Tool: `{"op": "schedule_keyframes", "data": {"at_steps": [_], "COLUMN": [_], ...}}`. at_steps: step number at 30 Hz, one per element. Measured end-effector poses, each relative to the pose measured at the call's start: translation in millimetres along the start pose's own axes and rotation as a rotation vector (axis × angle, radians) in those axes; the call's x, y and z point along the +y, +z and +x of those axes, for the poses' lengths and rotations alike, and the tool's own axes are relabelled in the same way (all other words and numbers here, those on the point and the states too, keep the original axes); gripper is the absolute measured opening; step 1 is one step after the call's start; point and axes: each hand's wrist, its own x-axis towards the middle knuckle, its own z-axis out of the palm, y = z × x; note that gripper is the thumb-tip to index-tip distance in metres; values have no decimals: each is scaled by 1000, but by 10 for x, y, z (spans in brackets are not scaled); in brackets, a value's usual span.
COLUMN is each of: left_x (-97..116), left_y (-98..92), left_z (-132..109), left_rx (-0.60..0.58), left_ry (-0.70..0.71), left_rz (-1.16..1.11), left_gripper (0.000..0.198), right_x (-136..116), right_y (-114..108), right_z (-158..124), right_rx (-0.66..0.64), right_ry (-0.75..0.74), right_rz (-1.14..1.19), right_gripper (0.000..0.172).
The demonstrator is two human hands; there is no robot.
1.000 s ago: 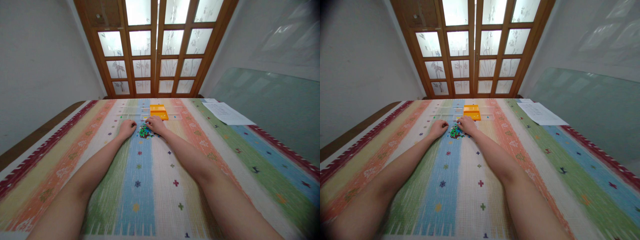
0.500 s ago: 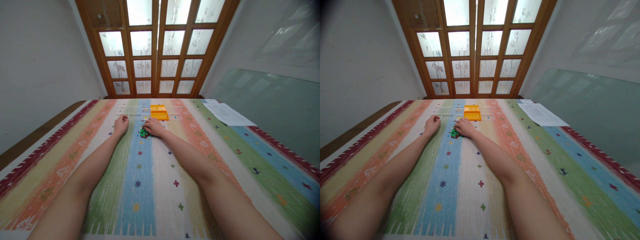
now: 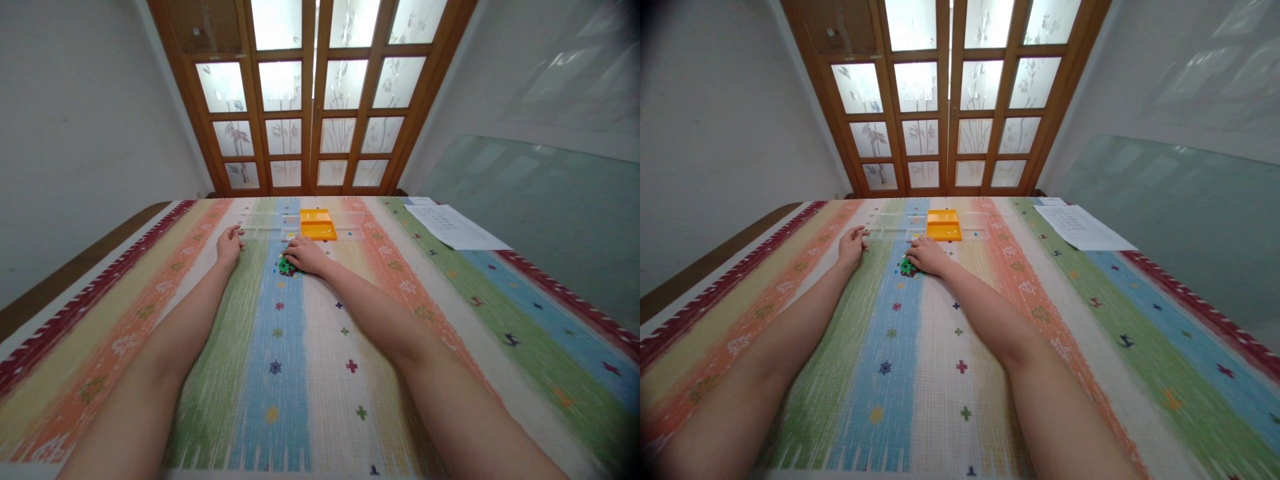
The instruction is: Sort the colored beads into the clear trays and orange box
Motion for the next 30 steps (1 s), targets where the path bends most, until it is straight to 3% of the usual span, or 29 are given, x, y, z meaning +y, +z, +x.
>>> {"op": "schedule_keyframes", "data": {"at_steps": [3,7,15,21,30], "left_x": [41,146,381,516,382], "left_y": [-2,48,279,356,317], "left_z": [-53,-177,-491,-633,-531], "left_rx": [-32,-118,-508,-608,-530], "left_ry": [83,285,648,679,605], "left_rz": [169,440,560,639,643], "left_gripper": [41,29,29,28,22], "right_x": [-4,3,90,81,84], "right_y": [-1,31,47,11,14], "right_z": [4,19,14,13,19], "right_rx": [-5,13,110,137,185], "right_ry": [-3,-9,207,249,243], "right_rz": [11,101,75,66,87], "right_gripper": [29,30,31,29,27]}}
